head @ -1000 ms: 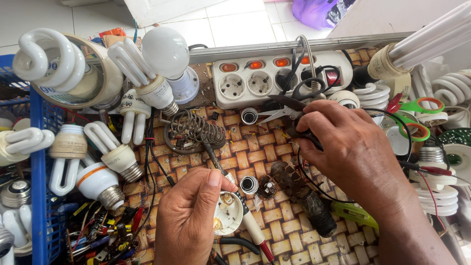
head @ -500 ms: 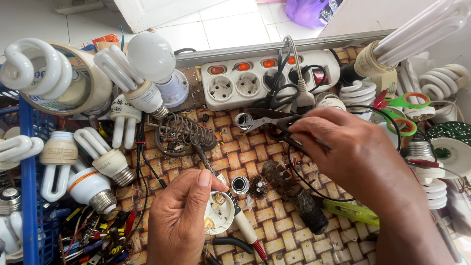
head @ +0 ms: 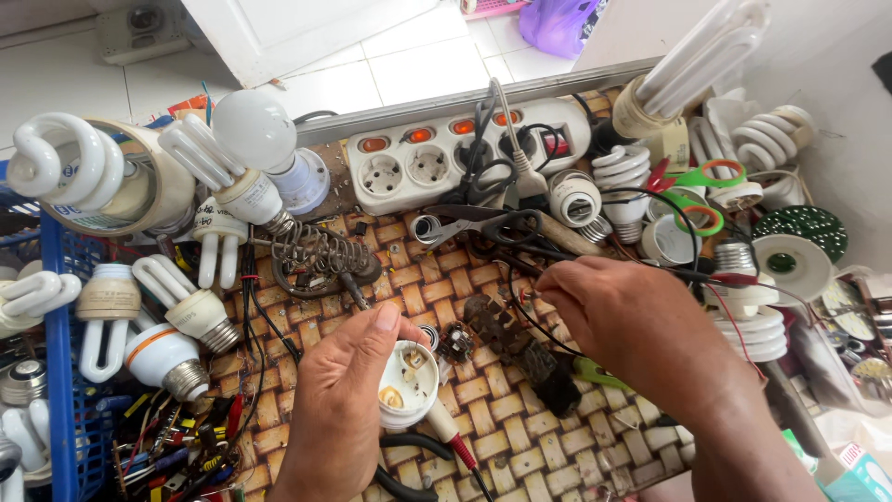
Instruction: The person is repairing a compact fluorescent light bulb base. They use pliers to adjust internal components and a soldering iron to solder wires inside the bulb's base. The workspace is cluttered with various light bulbs and tools.
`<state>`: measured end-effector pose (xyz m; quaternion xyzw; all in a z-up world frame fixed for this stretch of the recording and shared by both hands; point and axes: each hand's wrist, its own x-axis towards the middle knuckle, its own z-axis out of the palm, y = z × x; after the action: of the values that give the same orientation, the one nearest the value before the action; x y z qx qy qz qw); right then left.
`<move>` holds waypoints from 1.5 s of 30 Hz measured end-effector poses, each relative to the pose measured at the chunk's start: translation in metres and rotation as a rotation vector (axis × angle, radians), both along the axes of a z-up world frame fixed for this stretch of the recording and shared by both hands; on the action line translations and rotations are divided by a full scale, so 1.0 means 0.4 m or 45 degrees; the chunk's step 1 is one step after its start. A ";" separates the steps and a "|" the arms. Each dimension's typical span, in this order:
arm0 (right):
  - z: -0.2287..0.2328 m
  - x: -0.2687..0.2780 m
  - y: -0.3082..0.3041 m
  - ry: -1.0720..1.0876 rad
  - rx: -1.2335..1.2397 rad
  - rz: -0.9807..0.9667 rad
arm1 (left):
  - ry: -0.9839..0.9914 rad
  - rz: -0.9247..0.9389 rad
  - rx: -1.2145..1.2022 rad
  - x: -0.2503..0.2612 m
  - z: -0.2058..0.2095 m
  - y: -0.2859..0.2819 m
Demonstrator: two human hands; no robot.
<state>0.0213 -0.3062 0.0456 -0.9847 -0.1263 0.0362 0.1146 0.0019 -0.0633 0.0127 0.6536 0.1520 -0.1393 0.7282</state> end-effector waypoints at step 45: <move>-0.110 0.023 -0.022 -0.226 -0.051 0.224 | 0.055 -0.051 -0.351 -0.018 -0.018 0.016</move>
<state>0.0306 -0.3152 0.0016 -0.9712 -0.2212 -0.0386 0.0798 -0.0054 -0.0571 0.0054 0.5469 0.1341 -0.1874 0.8049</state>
